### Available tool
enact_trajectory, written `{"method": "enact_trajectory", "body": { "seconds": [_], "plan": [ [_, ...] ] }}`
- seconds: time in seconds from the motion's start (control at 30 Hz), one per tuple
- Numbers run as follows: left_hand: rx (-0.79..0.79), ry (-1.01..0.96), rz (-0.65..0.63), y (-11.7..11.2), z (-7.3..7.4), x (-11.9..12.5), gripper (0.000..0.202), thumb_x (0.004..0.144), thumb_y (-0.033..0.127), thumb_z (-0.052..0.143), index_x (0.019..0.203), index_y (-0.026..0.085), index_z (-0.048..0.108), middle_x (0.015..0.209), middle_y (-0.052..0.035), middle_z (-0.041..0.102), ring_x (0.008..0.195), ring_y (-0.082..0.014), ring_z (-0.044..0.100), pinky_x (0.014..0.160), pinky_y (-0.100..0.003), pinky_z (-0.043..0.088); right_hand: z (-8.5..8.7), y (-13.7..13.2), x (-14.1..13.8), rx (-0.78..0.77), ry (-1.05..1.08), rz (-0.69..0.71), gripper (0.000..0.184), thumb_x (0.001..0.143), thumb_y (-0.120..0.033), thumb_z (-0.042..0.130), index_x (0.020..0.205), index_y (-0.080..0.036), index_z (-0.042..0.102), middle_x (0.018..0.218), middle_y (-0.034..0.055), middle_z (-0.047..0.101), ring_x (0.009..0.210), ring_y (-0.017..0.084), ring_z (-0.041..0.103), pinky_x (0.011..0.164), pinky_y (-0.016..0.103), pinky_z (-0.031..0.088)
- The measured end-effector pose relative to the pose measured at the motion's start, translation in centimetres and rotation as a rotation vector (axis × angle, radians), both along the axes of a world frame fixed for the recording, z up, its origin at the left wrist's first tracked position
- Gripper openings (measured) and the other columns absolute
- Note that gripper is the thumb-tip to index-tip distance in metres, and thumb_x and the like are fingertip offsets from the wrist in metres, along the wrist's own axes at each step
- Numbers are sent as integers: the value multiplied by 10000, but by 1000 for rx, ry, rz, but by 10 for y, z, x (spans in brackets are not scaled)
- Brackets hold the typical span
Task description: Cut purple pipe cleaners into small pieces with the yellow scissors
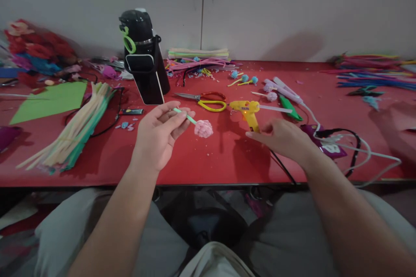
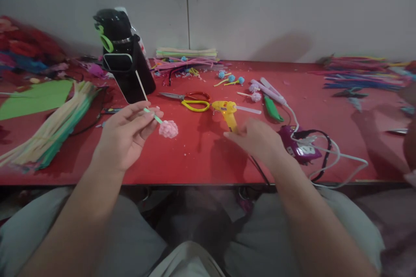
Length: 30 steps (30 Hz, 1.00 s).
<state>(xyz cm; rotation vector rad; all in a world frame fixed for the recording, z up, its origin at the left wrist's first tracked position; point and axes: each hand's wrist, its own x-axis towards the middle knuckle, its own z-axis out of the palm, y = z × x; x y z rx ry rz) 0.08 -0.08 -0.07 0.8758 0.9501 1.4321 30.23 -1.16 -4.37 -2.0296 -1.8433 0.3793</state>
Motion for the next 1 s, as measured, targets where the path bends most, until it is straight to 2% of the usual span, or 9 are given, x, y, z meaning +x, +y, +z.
{"method": "enact_trajectory", "body": {
  "seconds": [0.1, 0.17, 0.27, 0.33, 0.43, 0.6, 1.0],
  "plan": [
    [18, 21, 26, -2, 0, 5, 263, 702, 119, 841, 929, 150, 711, 844, -40, 762, 845, -169, 758, 763, -255, 649, 18, -19, -8, -58, 152, 122, 480, 820, -653, 656, 644, -210, 594, 632, 41, 614, 607, 187, 553, 582, 326, 405],
    [29, 42, 35, -5, -1, 10, 290, 677, 147, 870, 915, 151, 704, 825, -31, 749, 833, -171, 756, 752, -263, 650, 25, -27, -27, -5, 424, 272, 393, 853, -597, 668, 826, -205, 661, 829, 60, 701, 746, 203, 634, 685, 339, 498],
    [47, 81, 40, -9, -3, 18, 318, 651, 187, 898, 890, 155, 691, 781, -8, 718, 809, -172, 753, 743, -280, 653, 24, -34, -65, 122, 803, 334, 420, 817, -496, 770, 1115, -231, 637, 1103, 76, 707, 928, 215, 691, 810, 362, 581],
    [59, 111, 39, -11, -4, 22, 322, 645, 206, 905, 872, 157, 682, 765, 0, 703, 776, -164, 746, 735, -291, 656, 18, -38, -87, 209, 889, 326, 507, 763, -437, 838, 1179, -245, 621, 1152, 75, 696, 977, 221, 698, 847, 373, 603],
    [67, 141, 21, -14, -5, 25, 317, 649, 216, 902, 861, 156, 674, 765, -2, 700, 748, -159, 741, 730, -302, 660, 13, -42, -106, 294, 927, 259, 466, 743, -379, 862, 1129, -233, 647, 1090, 67, 716, 950, 214, 709, 858, 374, 618],
    [85, 159, 3, -16, -4, 26, 291, 661, 209, 892, 857, 166, 681, 746, 11, 688, 739, -162, 748, 729, -306, 668, 17, -44, -109, 267, 1027, 194, 269, 812, -363, 803, 1009, -216, 694, 984, 57, 753, 848, 184, 728, 794, 337, 632],
    [92, 171, -39, -15, -8, 23, 286, 676, 229, 893, 858, 177, 678, 764, 6, 704, 746, -162, 753, 742, -302, 663, 21, -43, -105, 204, 1129, 194, 205, 789, -346, 831, 907, -211, 732, 887, 42, 777, 814, 176, 737, 797, 332, 626]
  ]
}}
